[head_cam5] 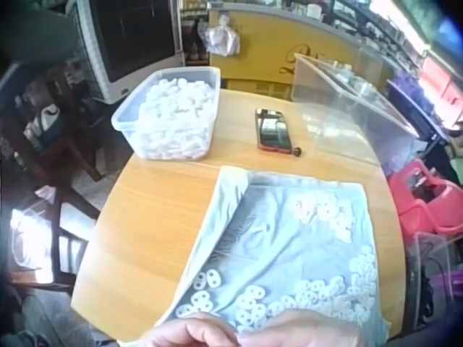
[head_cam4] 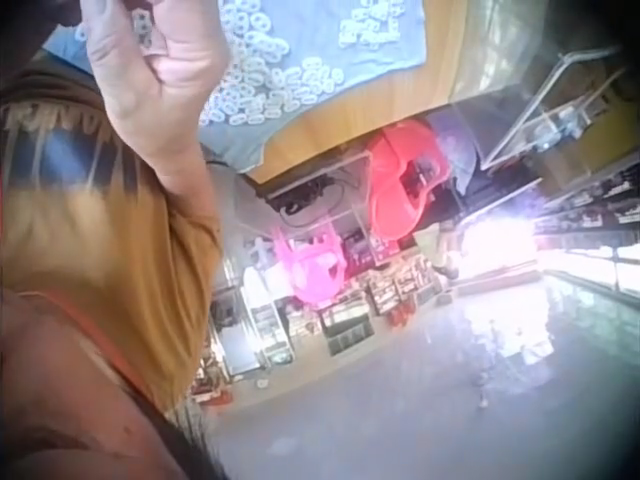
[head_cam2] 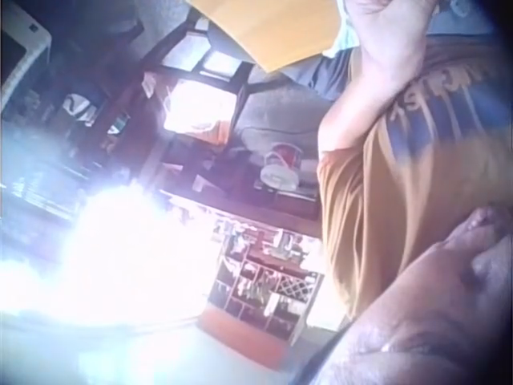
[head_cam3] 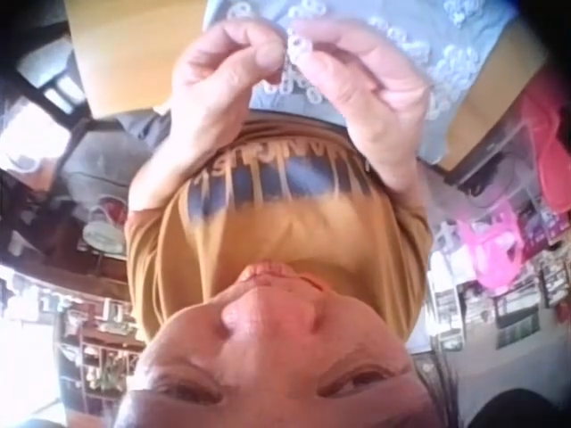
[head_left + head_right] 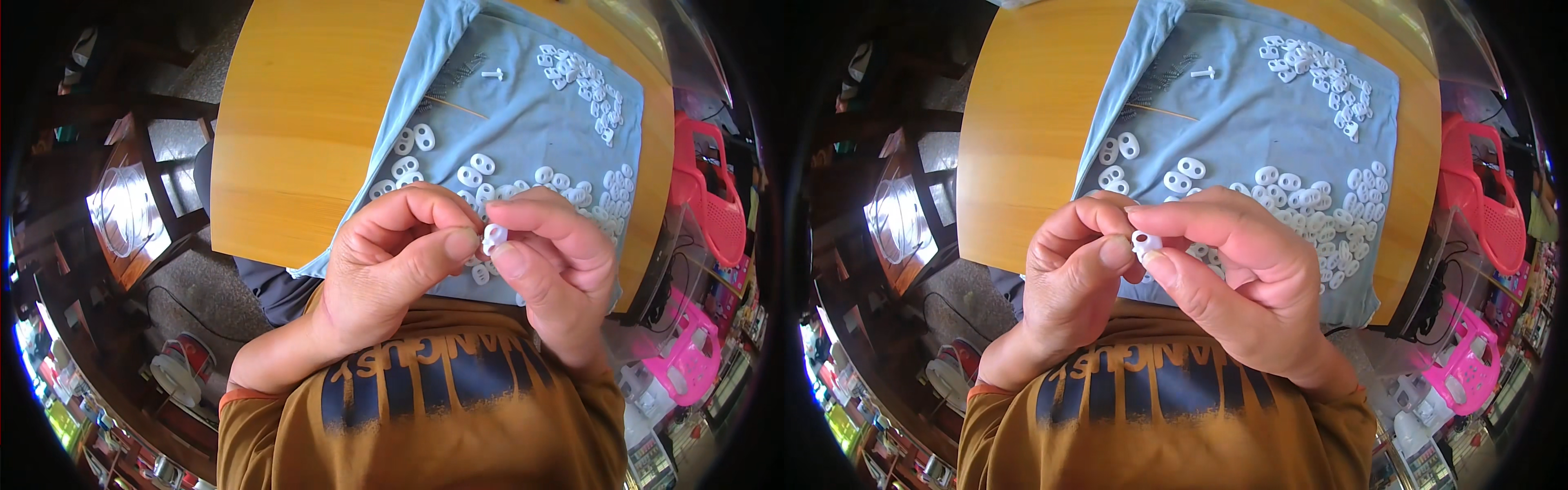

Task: The recorder is manually assembling small white plastic components on a blue cloth mat.

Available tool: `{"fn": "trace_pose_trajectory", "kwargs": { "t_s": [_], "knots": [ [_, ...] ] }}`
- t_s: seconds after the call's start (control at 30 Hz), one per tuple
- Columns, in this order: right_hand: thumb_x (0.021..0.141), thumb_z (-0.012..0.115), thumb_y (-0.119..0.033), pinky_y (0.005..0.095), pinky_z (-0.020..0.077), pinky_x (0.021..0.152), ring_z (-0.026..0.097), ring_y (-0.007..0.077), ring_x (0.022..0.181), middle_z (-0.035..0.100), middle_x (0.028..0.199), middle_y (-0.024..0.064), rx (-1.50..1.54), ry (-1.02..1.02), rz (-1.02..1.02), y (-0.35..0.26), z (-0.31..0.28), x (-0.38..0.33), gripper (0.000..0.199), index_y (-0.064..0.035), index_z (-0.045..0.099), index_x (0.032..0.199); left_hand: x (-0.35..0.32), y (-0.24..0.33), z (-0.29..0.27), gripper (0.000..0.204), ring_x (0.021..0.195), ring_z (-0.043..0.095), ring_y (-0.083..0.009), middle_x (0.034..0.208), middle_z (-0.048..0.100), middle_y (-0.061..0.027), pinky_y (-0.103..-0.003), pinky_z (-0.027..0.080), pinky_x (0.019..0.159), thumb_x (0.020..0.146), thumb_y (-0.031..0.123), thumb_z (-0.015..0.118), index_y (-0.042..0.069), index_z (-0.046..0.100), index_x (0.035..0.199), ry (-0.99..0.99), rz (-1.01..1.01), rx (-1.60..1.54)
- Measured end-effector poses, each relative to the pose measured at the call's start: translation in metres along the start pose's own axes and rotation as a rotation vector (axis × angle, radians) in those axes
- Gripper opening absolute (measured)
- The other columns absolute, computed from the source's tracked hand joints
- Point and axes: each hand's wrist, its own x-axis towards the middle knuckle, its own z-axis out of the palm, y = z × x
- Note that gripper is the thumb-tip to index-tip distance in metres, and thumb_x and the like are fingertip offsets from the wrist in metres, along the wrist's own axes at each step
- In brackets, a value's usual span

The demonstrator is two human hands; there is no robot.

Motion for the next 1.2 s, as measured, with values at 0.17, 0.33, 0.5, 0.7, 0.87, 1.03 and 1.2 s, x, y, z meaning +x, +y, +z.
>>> {"fn": "trace_pose_trajectory", "kwargs": {
  "t_s": [0.17,0.33,0.5,0.7,0.87,1.03,1.2],
  "knots": [
    [0.081,0.056,0.007,0.0249,0.0443,0.073,0.056,0.0142,0.082,0.058,0.092,0.0111,-0.070,0.019,-0.018,0.002,-0.001,0.000,0.023,0.0056,0.058,0.105,0.001,0.001,0.001,0.004,0.076,0.051,-0.0098,0.089,0.058,-0.0059,-0.024,0.043,0.070,0.086,0.005,0.058,0.001,0.057,0.087,0.017,-0.016,-0.034],
    [0.081,0.056,0.007,0.0247,0.0439,0.072,0.055,0.0141,0.081,0.058,0.091,0.0108,-0.087,0.053,-0.003,0.002,-0.002,-0.001,0.022,0.0051,0.059,0.103,0.001,-0.002,0.002,0.005,0.076,0.051,-0.0105,0.090,0.057,-0.0068,-0.024,0.044,0.070,0.086,0.006,0.058,0.001,0.057,0.087,0.067,-0.086,-0.109],
    [0.081,0.056,0.006,0.0245,0.0437,0.071,0.055,0.0140,0.080,0.058,0.091,0.0103,-0.132,0.060,-0.009,0.004,-0.003,-0.001,0.021,0.0045,0.060,0.101,0.002,-0.004,0.003,0.005,0.076,0.052,-0.0110,0.090,0.057,-0.0071,-0.025,0.045,0.070,0.086,0.006,0.058,0.001,0.057,0.086,0.082,-0.097,-0.121],
    [0.080,0.056,0.005,0.0254,0.0444,0.067,0.055,0.0147,0.075,0.059,0.086,0.0098,-0.291,0.036,-0.064,0.005,-0.005,0.001,0.021,0.0035,0.060,0.100,0.002,-0.004,0.003,0.005,0.076,0.053,-0.0113,0.091,0.057,-0.0075,-0.025,0.045,0.070,0.086,0.006,0.057,0.001,0.056,0.086,0.087,-0.101,-0.100],
    [0.077,0.057,0.009,0.0244,0.0459,0.057,0.057,0.0146,0.066,0.059,0.082,0.0097,-0.340,0.063,-0.195,0.010,-0.003,0.003,0.024,0.0024,0.061,0.099,0.003,-0.007,0.001,0.005,0.077,0.053,-0.0114,0.090,0.057,-0.0073,-0.025,0.045,0.070,0.086,0.006,0.057,0.001,0.056,0.086,0.069,-0.087,-0.108],
    [0.073,0.058,0.012,0.0246,0.0459,0.052,0.057,0.0155,0.061,0.059,0.078,0.0094,-0.611,0.059,-0.372,0.009,-0.001,0.006,0.027,0.0023,0.061,0.098,0.002,-0.010,-0.001,0.002,0.077,0.053,-0.0109,0.089,0.056,-0.0063,-0.024,0.044,0.070,0.086,0.003,0.056,0.001,0.055,0.087,0.061,0.019,-0.024],
    [0.072,0.058,0.012,0.0252,0.0461,0.051,0.056,0.0159,0.060,0.059,0.078,0.0094,-0.637,0.064,-0.400,0.010,0.000,0.006,0.027,0.0025,0.061,0.097,0.002,-0.011,-0.001,0.001,0.077,0.053,-0.0103,0.089,0.056,-0.0059,-0.023,0.044,0.070,0.086,0.002,0.056,0.001,0.055,0.087,0.067,0.023,-0.020]
  ]
}}
